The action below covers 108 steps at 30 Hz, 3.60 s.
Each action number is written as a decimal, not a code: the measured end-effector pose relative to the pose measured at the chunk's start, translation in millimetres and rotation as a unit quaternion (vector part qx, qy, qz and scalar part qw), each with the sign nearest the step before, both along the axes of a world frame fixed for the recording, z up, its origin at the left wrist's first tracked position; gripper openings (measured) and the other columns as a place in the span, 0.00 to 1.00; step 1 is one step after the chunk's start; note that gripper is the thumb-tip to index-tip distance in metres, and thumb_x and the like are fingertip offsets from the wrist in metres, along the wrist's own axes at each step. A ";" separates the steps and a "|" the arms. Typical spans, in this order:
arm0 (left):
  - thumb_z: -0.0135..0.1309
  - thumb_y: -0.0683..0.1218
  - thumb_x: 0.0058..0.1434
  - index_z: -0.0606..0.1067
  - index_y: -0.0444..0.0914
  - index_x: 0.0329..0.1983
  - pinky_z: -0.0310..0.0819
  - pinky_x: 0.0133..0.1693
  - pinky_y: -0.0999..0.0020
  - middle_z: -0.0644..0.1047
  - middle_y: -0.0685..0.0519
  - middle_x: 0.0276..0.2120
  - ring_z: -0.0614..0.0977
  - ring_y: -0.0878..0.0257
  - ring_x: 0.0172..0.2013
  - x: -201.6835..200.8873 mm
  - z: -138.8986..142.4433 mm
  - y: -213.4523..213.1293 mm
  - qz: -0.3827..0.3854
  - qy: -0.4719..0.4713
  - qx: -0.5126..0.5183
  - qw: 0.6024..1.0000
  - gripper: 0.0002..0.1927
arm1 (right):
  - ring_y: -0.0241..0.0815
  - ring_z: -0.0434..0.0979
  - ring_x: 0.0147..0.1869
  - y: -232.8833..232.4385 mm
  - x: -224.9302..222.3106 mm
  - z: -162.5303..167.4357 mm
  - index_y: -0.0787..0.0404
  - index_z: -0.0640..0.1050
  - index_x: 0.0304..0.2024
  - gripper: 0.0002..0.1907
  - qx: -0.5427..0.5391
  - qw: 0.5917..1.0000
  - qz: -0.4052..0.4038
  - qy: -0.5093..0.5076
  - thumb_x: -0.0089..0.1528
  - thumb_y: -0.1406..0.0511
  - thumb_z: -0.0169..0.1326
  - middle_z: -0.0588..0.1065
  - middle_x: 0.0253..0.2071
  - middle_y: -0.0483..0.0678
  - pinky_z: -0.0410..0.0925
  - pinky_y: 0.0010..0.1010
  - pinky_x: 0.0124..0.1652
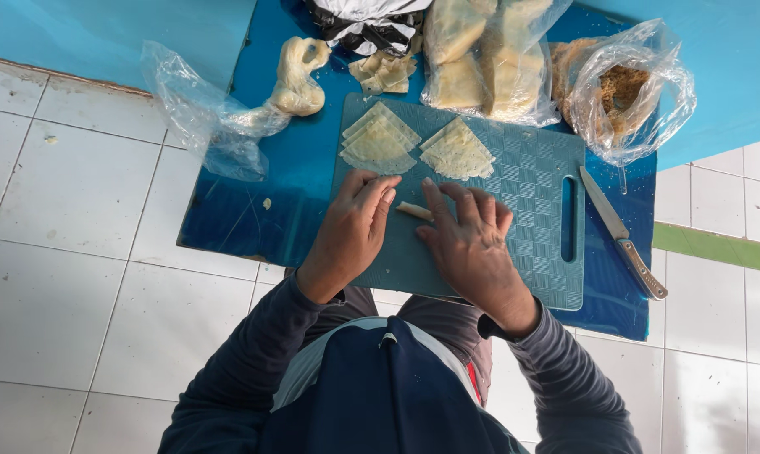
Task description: The person sits at a small table and folds filled pastry triangles. They take a thin dough wrapper, place a scoop of brown filling from a plastic bag onto it, fold the wrapper over into a triangle, press the edges closed, and stack the finished pastries on the cutting board with previously folded ones.
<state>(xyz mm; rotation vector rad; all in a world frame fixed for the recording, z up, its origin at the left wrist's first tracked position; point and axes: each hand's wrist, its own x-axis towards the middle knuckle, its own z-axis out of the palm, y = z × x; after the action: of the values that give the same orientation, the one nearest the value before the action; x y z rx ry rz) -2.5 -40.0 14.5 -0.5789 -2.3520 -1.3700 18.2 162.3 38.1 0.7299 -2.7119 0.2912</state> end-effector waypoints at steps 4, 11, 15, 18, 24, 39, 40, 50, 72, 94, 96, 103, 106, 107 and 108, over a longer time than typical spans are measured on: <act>0.49 0.41 0.75 0.75 0.33 0.56 0.76 0.42 0.59 0.73 0.42 0.46 0.80 0.48 0.43 -1.0 0.5 -0.3 0.001 0.010 -0.005 1.000 0.11 | 0.52 0.71 0.58 -8.9 -3.4 -0.4 0.58 0.77 0.53 0.17 -0.073 0.997 -0.002 0.010 0.63 0.63 0.61 0.73 0.55 0.50 0.59 0.44 0.57; 0.50 0.41 0.76 0.75 0.32 0.56 0.75 0.39 0.60 0.73 0.43 0.45 0.80 0.51 0.39 -2.3 -5.4 -2.4 -0.016 -0.007 -0.005 1.000 0.10 | 0.52 0.77 0.50 5.2 29.5 16.0 0.62 0.77 0.45 0.09 -0.171 0.982 0.038 -0.070 0.63 0.70 0.61 0.78 0.45 0.49 0.66 0.41 0.50; 0.50 0.40 0.76 0.75 0.33 0.56 0.75 0.39 0.60 0.73 0.43 0.44 0.80 0.51 0.39 -3.4 -7.3 -1.2 -0.015 0.009 -0.002 1.000 0.09 | 0.47 0.82 0.43 33.0 96.7 18.3 0.62 0.77 0.46 0.13 -0.275 0.930 0.068 -0.236 0.59 0.71 0.62 0.80 0.43 0.49 0.73 0.35 0.41; 0.50 0.40 0.76 0.75 0.33 0.55 0.76 0.40 0.60 0.73 0.44 0.44 0.81 0.50 0.40 -5.5 -8.1 -0.7 -0.014 0.021 -0.004 1.000 0.09 | 0.45 0.82 0.39 35.0 112.9 -34.2 0.63 0.79 0.48 0.14 -0.258 0.919 0.043 -0.297 0.60 0.67 0.62 0.80 0.39 0.49 0.73 0.36 0.38; 0.51 0.41 0.76 0.76 0.33 0.55 0.77 0.40 0.61 0.74 0.44 0.45 0.82 0.51 0.40 -8.4 -12.9 0.2 -0.016 0.029 -0.018 0.999 0.08 | 0.52 0.79 0.43 18.4 59.2 -190.1 0.59 0.79 0.44 0.09 -0.020 0.994 -0.008 -0.103 0.64 0.63 0.54 0.78 0.40 0.52 0.69 0.45 0.41; 0.51 0.41 0.77 0.75 0.34 0.56 0.77 0.39 0.62 0.74 0.45 0.45 0.82 0.54 0.39 -2.8 -6.0 -1.7 -0.023 0.016 -0.027 0.999 0.09 | 0.52 0.81 0.51 95.3 135.1 -12.6 0.63 0.77 0.59 0.24 -0.156 0.943 0.055 -0.288 0.61 0.63 0.58 0.81 0.51 0.55 0.72 0.44 0.50; 0.50 0.41 0.77 0.75 0.34 0.56 0.77 0.39 0.63 0.74 0.45 0.45 0.82 0.54 0.39 -2.4 -4.9 -2.3 -0.024 0.015 -0.030 0.999 0.09 | 0.51 0.82 0.50 100.5 139.9 4.9 0.62 0.77 0.58 0.24 -0.160 0.944 0.046 -0.286 0.59 0.63 0.60 0.82 0.48 0.53 0.73 0.41 0.48; 0.50 0.41 0.78 0.75 0.33 0.57 0.77 0.41 0.63 0.74 0.45 0.45 0.82 0.54 0.39 2.7 1.3 -3.4 -0.028 0.001 -0.030 0.999 0.09 | 0.47 0.80 0.53 132.7 108.1 89.6 0.60 0.73 0.43 0.16 -0.155 0.976 0.036 -0.150 0.56 0.66 0.65 0.78 0.46 0.50 0.72 0.33 0.47; 0.53 0.42 0.72 0.77 0.33 0.52 0.76 0.35 0.63 0.75 0.45 0.41 0.81 0.53 0.35 6.6 15.5 -4.2 -0.038 -0.047 -0.015 0.998 0.10 | 0.53 0.76 0.45 31.0 -80.2 -3.5 0.63 0.76 0.45 0.10 -0.047 0.992 0.109 0.035 0.61 0.73 0.58 0.75 0.41 0.52 0.71 0.40 0.45; 0.57 0.44 0.65 0.72 0.30 0.55 0.78 0.44 0.59 0.70 0.43 0.46 0.79 0.51 0.46 -42.4 11.4 28.3 -0.021 0.053 -0.258 0.964 0.18 | 0.52 0.79 0.41 30.3 -91.2 -6.1 0.63 0.78 0.41 0.05 -0.236 0.964 0.055 -0.110 0.62 0.71 0.59 0.75 0.38 0.53 0.72 0.38 0.40; 0.57 0.44 0.66 0.73 0.30 0.54 0.78 0.45 0.59 0.70 0.44 0.46 0.78 0.51 0.46 -46.2 9.3 28.4 -0.018 0.060 -0.263 0.963 0.17 | 0.50 0.79 0.39 28.8 -91.6 -4.9 0.63 0.78 0.40 0.05 -0.248 0.959 0.040 -0.135 0.62 0.71 0.59 0.74 0.38 0.52 0.73 0.37 0.39; 0.55 0.44 0.67 0.75 0.34 0.58 0.77 0.42 0.59 0.71 0.45 0.44 0.78 0.52 0.43 -48.0 -0.7 28.7 -0.011 0.080 -0.267 0.960 0.17 | 0.53 0.77 0.40 26.3 -92.1 -10.2 0.64 0.79 0.40 0.06 -0.223 0.972 0.072 -0.034 0.62 0.69 0.61 0.75 0.37 0.52 0.71 0.40 0.41; 0.55 0.43 0.67 0.75 0.34 0.59 0.77 0.42 0.60 0.71 0.45 0.44 0.77 0.52 0.42 -44.3 -5.8 29.4 -0.014 0.078 -0.272 0.959 0.17 | 0.52 0.78 0.40 28.4 -93.3 -12.0 0.64 0.79 0.41 0.05 -0.261 0.961 0.031 -0.082 0.63 0.69 0.60 0.75 0.38 0.53 0.72 0.38 0.40; 0.55 0.43 0.68 0.75 0.33 0.59 0.77 0.42 0.60 0.71 0.44 0.44 0.77 0.53 0.42 -46.1 -6.3 29.1 -0.014 0.082 -0.270 0.959 0.17 | 0.51 0.79 0.38 29.3 -95.0 -10.8 0.64 0.79 0.40 0.05 -0.271 0.957 0.008 -0.101 0.63 0.68 0.60 0.75 0.38 0.53 0.72 0.37 0.39; 0.55 0.41 0.66 0.75 0.33 0.59 0.77 0.43 0.61 0.71 0.45 0.45 0.77 0.53 0.43 -47.2 -6.6 28.7 -0.011 0.090 -0.275 0.957 0.18 | 0.50 0.79 0.37 29.7 -95.9 -9.3 0.64 0.78 0.40 0.06 -0.281 0.952 -0.013 -0.118 0.63 0.68 0.60 0.75 0.38 0.53 0.72 0.37 0.37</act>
<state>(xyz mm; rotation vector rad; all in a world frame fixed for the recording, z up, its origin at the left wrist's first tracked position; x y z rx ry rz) -49.7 -11.2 7.8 -0.8400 -2.5691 -0.6153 -77.7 192.0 28.8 0.5107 -2.6327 1.1481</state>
